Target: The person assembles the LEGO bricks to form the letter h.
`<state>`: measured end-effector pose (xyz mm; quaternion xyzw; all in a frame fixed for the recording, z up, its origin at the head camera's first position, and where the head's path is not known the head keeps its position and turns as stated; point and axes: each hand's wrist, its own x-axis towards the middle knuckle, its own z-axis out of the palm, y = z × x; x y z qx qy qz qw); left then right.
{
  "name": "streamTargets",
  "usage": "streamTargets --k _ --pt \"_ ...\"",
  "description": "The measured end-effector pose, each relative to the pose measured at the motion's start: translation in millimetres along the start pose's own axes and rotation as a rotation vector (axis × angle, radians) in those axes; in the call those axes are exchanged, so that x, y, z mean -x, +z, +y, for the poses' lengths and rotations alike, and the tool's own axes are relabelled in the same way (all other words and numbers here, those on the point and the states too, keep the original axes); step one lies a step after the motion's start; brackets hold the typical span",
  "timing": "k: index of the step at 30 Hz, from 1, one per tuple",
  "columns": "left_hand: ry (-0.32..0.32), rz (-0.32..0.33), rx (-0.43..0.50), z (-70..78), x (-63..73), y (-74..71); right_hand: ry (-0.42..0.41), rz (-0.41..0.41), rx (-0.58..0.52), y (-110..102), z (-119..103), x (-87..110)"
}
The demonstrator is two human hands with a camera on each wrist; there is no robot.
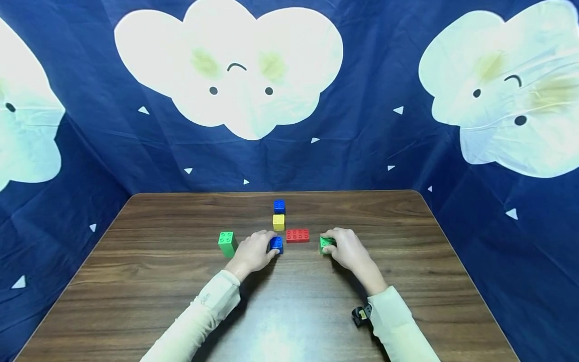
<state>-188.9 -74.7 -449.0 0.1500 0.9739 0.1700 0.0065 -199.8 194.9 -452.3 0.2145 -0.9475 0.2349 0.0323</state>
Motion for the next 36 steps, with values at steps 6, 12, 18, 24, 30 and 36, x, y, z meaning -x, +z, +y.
streamTargets --k 6,12,18,24,30,36 --pt "0.06 -0.02 0.039 5.5 7.9 -3.7 0.003 0.004 0.001 0.2 1.6 -1.2" --pt "0.135 -0.061 0.072 22.2 21.9 -10.8 -0.008 0.006 0.006 -1.1 2.9 -3.0" --pt "0.204 -0.073 0.063 36.4 32.0 -4.7 -0.007 0.005 0.014 -0.6 3.7 -1.9" --pt "0.204 -0.053 0.038 36.5 30.0 4.5 -0.007 0.003 0.004 -0.2 3.2 -2.4" --pt "0.189 -0.077 0.09 30.4 27.1 11.8 -0.007 -0.001 -0.004 -0.3 2.4 -3.9" --pt "0.171 -0.063 0.127 27.0 26.7 14.7 0.013 0.01 -0.003 1.8 1.6 -2.2"
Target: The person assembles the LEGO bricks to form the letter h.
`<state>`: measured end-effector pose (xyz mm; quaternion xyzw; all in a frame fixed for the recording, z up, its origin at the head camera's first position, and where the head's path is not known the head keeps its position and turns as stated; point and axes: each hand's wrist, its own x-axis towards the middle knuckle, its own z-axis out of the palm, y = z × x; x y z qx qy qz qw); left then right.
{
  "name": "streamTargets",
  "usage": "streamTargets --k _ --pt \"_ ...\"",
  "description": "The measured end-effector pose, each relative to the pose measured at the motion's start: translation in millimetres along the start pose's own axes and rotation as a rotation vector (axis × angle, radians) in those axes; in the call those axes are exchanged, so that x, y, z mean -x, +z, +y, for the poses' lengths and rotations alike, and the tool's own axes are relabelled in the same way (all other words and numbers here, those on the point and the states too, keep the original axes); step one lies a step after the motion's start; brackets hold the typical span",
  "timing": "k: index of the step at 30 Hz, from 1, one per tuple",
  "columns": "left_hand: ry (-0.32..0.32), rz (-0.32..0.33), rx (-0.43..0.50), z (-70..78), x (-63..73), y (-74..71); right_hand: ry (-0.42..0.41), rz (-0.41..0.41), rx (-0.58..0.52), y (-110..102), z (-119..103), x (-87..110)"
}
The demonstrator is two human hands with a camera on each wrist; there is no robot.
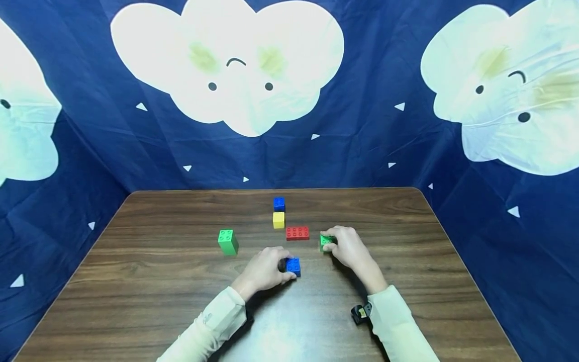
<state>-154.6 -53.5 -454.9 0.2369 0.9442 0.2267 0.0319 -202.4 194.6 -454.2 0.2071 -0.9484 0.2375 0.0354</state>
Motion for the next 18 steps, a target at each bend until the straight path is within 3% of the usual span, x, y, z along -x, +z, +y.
streamTargets --k 11,18 --pt "-0.039 -0.034 0.025 0.8 -4.4 -1.3 0.021 -0.002 -0.019 3.4 1.6 4.7" --pt "-0.08 -0.027 0.048 1.3 -7.2 -1.8 -0.01 0.014 -0.02 3.6 2.2 5.0"
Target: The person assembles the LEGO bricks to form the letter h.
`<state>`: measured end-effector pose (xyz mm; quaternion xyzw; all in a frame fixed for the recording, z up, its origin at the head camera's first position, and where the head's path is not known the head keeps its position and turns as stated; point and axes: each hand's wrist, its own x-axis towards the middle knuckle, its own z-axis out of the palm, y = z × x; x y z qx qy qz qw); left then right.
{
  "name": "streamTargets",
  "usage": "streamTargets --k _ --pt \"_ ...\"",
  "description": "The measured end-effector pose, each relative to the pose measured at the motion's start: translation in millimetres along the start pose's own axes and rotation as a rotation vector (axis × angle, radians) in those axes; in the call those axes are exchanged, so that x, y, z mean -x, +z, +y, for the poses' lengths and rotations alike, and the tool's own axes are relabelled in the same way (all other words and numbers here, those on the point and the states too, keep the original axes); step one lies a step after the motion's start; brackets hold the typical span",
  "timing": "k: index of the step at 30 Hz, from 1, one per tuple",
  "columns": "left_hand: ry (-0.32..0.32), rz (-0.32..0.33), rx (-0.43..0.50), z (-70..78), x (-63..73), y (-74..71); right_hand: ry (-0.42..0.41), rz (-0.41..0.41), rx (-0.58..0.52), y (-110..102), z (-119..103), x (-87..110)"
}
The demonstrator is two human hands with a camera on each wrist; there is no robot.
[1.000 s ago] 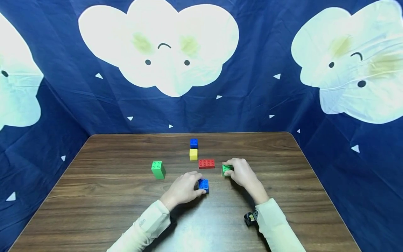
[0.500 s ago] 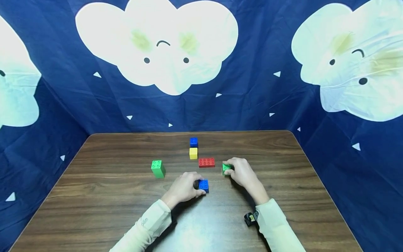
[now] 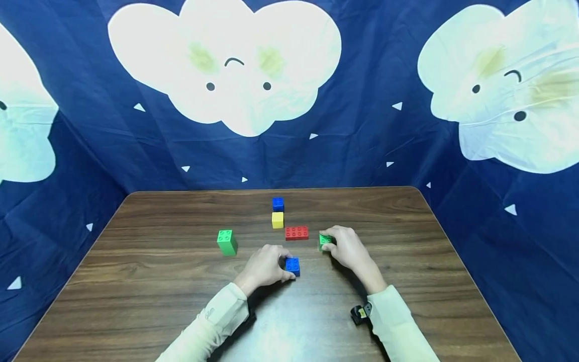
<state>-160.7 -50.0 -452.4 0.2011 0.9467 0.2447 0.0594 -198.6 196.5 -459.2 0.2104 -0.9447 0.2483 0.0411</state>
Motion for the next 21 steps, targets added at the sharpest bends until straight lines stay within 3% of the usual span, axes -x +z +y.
streamTargets --k 4,13,21 --pt "-0.019 -0.008 0.004 -0.8 0.8 0.7 -0.012 -0.002 0.001 1.8 0.4 0.1" --pt "-0.034 -0.003 0.031 -3.9 -1.8 2.8 -0.089 0.091 -0.064 -0.7 -13.9 -1.3" --pt "-0.027 0.022 0.071 -7.5 -6.5 2.5 -0.208 0.012 -0.197 -12.0 -51.3 1.8"
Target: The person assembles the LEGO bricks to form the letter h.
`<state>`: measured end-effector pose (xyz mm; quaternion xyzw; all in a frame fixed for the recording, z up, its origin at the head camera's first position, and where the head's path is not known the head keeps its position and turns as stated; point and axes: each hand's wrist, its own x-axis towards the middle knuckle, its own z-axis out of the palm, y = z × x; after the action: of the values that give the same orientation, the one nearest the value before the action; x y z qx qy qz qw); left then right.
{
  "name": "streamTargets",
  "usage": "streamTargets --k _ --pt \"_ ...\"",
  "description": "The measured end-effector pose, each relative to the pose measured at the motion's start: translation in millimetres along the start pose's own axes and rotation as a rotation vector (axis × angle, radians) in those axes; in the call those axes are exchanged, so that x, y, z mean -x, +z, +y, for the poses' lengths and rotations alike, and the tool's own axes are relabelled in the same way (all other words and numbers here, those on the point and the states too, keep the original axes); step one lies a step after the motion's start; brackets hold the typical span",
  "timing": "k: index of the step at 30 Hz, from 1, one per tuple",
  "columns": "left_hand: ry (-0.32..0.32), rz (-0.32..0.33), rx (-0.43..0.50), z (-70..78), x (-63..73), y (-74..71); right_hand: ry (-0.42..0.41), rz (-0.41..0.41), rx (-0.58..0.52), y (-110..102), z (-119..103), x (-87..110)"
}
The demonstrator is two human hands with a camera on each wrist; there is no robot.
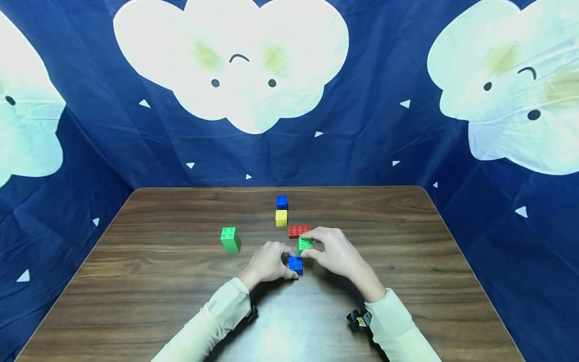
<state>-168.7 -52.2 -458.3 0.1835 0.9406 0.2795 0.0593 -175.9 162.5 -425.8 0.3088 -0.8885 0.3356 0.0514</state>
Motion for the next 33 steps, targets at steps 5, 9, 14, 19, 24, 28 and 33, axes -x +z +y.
streamTargets --k 5,9,14,19,24,28,33 --pt "0.001 -0.003 -0.004 -0.7 -2.5 -0.7 -0.038 -0.058 -0.015 2.9 -13.9 -0.3" --pt "-0.012 -0.014 -0.008 0.0 -2.4 -1.6 -0.037 -0.073 0.007 4.7 -19.2 0.1" --pt "-0.034 -0.026 -0.008 1.4 -1.6 -1.7 -0.05 -0.091 -0.008 7.0 -22.1 1.0" --pt "-0.042 -0.024 -0.007 0.8 -2.0 -0.3 -0.052 -0.107 -0.015 10.4 -21.7 1.4" --pt "-0.044 -0.02 -0.005 -0.4 -1.7 1.2 -0.045 -0.105 -0.021 12.7 -19.9 1.4" --pt "-0.041 -0.017 -0.005 -1.4 -1.8 2.4 -0.075 -0.094 -0.014 13.6 -18.2 0.9" --pt "-0.031 -0.008 -0.008 -1.9 -1.7 3.0 -0.101 -0.087 -0.011 13.5 -17.3 0.0"
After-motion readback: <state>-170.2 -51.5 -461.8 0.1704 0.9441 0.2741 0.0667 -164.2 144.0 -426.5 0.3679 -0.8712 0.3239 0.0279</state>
